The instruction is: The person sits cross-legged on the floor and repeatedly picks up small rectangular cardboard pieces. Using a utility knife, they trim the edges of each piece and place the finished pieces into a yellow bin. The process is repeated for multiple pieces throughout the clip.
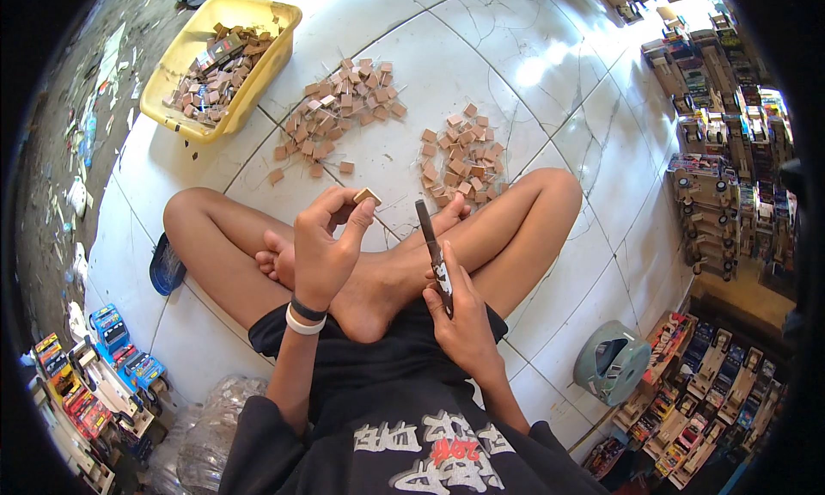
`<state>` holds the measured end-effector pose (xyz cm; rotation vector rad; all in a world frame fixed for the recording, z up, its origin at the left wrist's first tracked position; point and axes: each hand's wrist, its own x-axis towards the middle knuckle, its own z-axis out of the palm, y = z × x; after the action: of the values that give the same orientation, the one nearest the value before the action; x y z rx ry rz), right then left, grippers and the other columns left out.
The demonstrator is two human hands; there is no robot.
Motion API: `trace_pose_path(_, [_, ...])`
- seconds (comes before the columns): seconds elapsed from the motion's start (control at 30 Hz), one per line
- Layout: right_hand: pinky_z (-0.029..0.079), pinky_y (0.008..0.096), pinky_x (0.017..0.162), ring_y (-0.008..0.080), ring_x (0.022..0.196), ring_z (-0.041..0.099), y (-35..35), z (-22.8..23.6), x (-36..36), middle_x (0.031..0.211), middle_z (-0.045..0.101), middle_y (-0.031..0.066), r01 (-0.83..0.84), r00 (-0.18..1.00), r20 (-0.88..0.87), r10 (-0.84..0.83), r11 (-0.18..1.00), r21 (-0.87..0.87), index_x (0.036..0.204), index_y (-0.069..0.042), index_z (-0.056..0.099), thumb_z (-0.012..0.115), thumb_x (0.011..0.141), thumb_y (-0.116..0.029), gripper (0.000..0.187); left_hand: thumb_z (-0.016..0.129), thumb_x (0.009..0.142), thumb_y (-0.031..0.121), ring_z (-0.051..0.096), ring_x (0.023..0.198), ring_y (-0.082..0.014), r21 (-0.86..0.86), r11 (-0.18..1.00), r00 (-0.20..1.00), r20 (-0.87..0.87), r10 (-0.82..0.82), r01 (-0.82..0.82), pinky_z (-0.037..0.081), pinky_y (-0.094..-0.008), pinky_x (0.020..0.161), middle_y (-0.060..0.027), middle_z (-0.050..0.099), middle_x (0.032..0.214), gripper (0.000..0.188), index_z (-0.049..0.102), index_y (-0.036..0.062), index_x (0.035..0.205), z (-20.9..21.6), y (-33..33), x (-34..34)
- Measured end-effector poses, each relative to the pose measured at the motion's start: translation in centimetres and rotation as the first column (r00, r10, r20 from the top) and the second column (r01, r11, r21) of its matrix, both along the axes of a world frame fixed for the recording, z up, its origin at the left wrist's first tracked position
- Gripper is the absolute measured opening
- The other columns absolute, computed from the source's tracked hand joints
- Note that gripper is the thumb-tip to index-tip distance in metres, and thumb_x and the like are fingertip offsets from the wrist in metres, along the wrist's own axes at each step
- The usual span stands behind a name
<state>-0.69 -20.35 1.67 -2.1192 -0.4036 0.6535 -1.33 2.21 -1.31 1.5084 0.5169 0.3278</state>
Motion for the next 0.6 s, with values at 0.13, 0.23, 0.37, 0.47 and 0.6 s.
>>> trace_pose_path(0.13, [0.054,0.0351,0.094,0.0253,0.105,0.066,-0.8,0.8,0.3,0.122,0.064,0.0165,-0.069,0.993,-0.098,0.072,0.997,0.032,0.167,-0.002,0.030,0.062,0.105,-0.001,0.070,0.072,0.102,0.007,0.066,0.083,-0.0071,-0.151,0.984,0.995,-0.013,-0.101,0.098,0.053,-0.0222,0.076,-0.0029,0.072,0.091,0.013,0.073,-0.0063,0.102,0.5,0.4,-0.1])
trace_pose_path(0.23, [0.054,0.0338,0.094,0.0228,0.104,0.066,-0.9,1.2,0.4,0.122,0.063,0.0160,-0.095,0.985,-0.141,0.103,0.993,0.064,0.167,-0.002,0.031,0.062,0.105,0.000,0.070,0.072,0.102,0.008,0.065,0.082,-0.0063,-0.183,0.975,0.991,-0.015,-0.134,0.129,0.052,-0.0213,0.075,-0.0028,0.072,0.091,0.014,0.073,-0.0057,0.103,1.0,0.4,-0.2])
trace_pose_path(0.37, [0.054,0.0332,0.093,0.0218,0.104,0.066,-0.5,1.7,0.1,0.121,0.064,0.0156,-0.079,0.982,-0.163,0.093,0.993,0.092,0.166,-0.001,0.031,0.063,0.104,0.000,0.070,0.072,0.102,0.009,0.065,0.082,-0.0067,-0.197,0.974,0.993,-0.012,-0.117,0.112,0.052,-0.0213,0.075,-0.0031,0.073,0.092,0.015,0.074,-0.0067,0.104,1.4,0.2,-0.3])
trace_pose_path(0.47, [0.050,0.0424,0.095,0.0404,0.106,0.064,-0.1,2.0,-0.3,0.122,0.061,0.0256,-0.054,0.969,-0.231,0.085,0.989,0.138,0.164,0.003,0.030,0.064,0.105,-0.009,0.069,0.073,0.102,0.007,0.069,0.085,-0.0090,-0.171,0.980,0.995,-0.004,-0.101,0.099,0.055,-0.0222,0.078,-0.0041,0.074,0.092,0.016,0.075,-0.0078,0.106,1.4,-0.2,-0.3])
trace_pose_path(0.6, [0.050,0.0447,0.097,0.0438,0.113,0.065,0.8,2.2,-0.7,0.127,0.061,0.0286,-0.049,0.982,-0.175,0.068,0.993,0.107,0.164,0.004,0.030,0.064,0.105,-0.009,0.069,0.073,0.100,0.003,0.075,0.092,-0.0145,-0.198,0.979,0.999,0.034,-0.042,0.047,0.060,-0.0259,0.082,-0.0091,0.077,0.098,0.016,0.076,-0.0084,0.111,1.2,-1.3,-0.5])
